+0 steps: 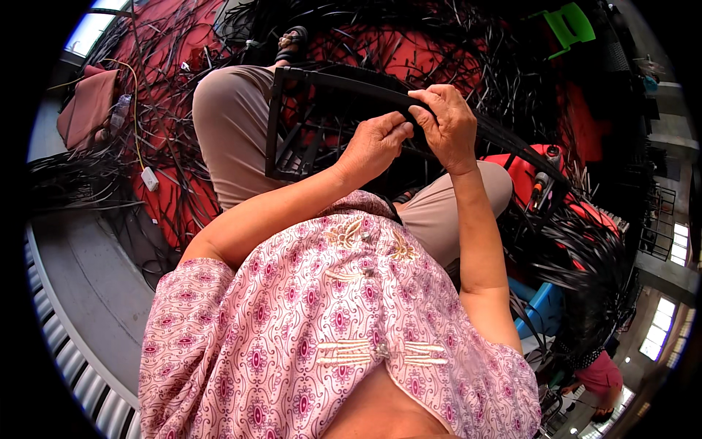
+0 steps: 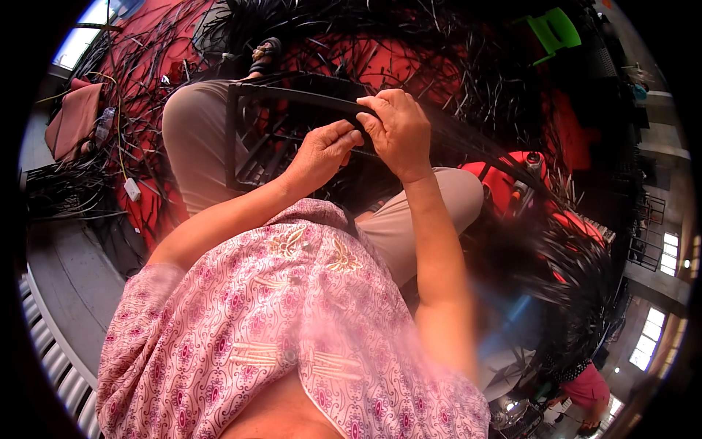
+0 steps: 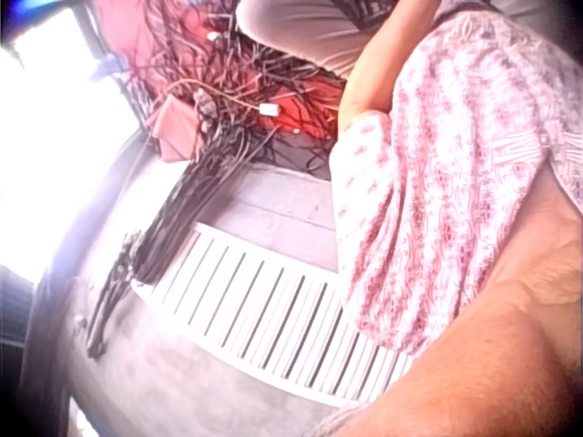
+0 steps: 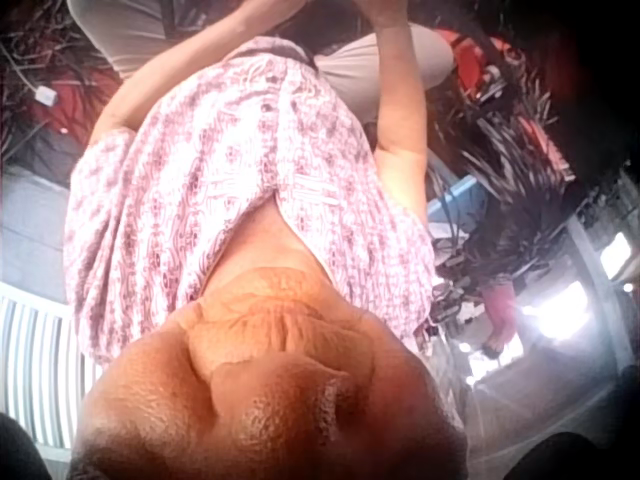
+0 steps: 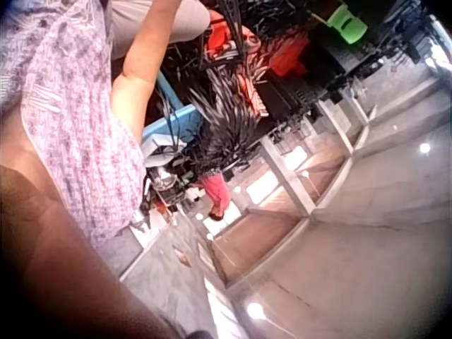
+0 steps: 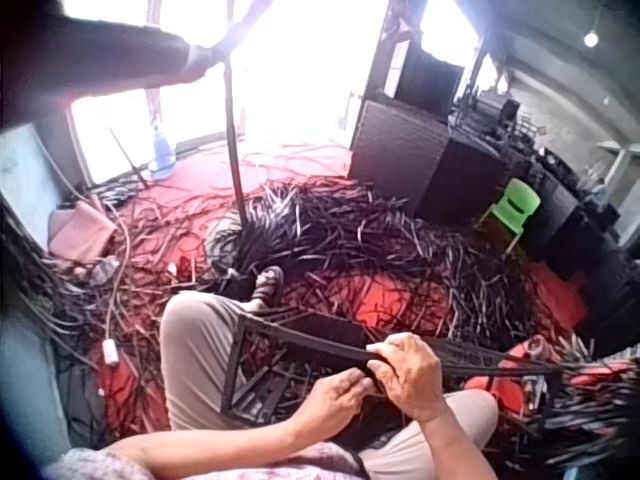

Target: The person weaves black plastic strips through a metal furniture frame. They secure the strips using a pneumatic nail gun and trim excess material with scissors.

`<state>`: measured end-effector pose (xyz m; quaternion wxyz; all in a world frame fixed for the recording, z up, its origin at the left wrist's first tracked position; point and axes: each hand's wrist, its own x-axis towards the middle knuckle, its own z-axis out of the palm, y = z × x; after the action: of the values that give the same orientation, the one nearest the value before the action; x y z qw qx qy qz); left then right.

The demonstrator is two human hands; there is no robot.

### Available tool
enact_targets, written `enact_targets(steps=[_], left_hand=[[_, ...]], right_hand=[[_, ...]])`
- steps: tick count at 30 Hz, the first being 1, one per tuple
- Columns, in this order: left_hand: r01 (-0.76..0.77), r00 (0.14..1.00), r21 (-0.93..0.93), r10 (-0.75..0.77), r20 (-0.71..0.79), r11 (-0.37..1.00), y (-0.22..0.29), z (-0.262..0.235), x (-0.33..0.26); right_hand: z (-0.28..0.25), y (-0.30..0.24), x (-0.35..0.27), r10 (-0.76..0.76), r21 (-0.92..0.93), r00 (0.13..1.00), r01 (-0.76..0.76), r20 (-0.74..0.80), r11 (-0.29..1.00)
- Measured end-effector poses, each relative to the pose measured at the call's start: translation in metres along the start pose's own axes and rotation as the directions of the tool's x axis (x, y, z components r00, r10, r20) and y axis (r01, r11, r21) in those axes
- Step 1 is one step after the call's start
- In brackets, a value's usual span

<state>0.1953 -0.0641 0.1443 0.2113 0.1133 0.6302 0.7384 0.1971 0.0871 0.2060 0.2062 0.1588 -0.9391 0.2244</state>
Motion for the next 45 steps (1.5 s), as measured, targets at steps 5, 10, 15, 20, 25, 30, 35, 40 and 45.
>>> enact_targets(steps=[5, 10, 15, 20, 25, 30, 35, 40, 45], left_hand=[[0.088, 0.996, 0.002, -0.088, -0.012, 0.996, -0.003, -0.003, 0.000], [0.126, 0.992, -0.014, -0.126, -0.003, 0.992, 0.004, -0.005, 0.002], [0.202, 0.979, -0.098, -0.203, 0.002, 0.974, -0.011, -0.008, 0.011], [0.257, 0.966, -0.088, -0.258, 0.003, 0.962, -0.013, -0.007, 0.023], [0.259, 0.966, -0.103, -0.258, 0.028, 0.960, -0.022, -0.009, 0.032], [0.234, 0.972, -0.025, -0.234, 0.025, 0.972, 0.014, -0.004, 0.003], [0.206, 0.975, -0.001, -0.205, 0.087, 0.979, 0.039, -0.007, -0.007], [0.188, 0.957, 0.037, -0.191, 0.219, 0.982, 0.088, -0.009, -0.030], [0.021, 0.839, 0.121, -0.084, 0.538, 0.992, 0.184, -0.048, -0.072]], right_hand=[[-0.002, 0.000, 0.001, 0.061, 0.100, 0.998, -0.064, 0.028, 0.993], [-0.005, 0.017, -0.003, -0.013, 0.135, 0.999, 0.008, 0.036, 0.991], [-0.015, 0.011, 0.002, 0.139, 0.286, 0.987, -0.157, 0.081, 0.945], [-0.015, 0.009, 0.003, 0.141, 0.225, 0.986, -0.159, 0.094, 0.961], [-0.006, 0.004, 0.003, 0.139, 0.147, 0.988, -0.147, 0.060, 0.978], [-0.001, 0.018, -0.002, -0.028, 0.053, 1.000, 0.027, 0.009, 0.998], [-0.004, 0.013, -0.001, -0.050, 0.025, 0.999, 0.050, -0.001, 0.998], [0.006, 0.017, -0.003, -0.139, -0.062, 0.984, 0.133, -0.110, 0.989], [0.008, 0.020, -0.005, -0.140, -0.067, 0.978, 0.131, -0.153, 0.989]])
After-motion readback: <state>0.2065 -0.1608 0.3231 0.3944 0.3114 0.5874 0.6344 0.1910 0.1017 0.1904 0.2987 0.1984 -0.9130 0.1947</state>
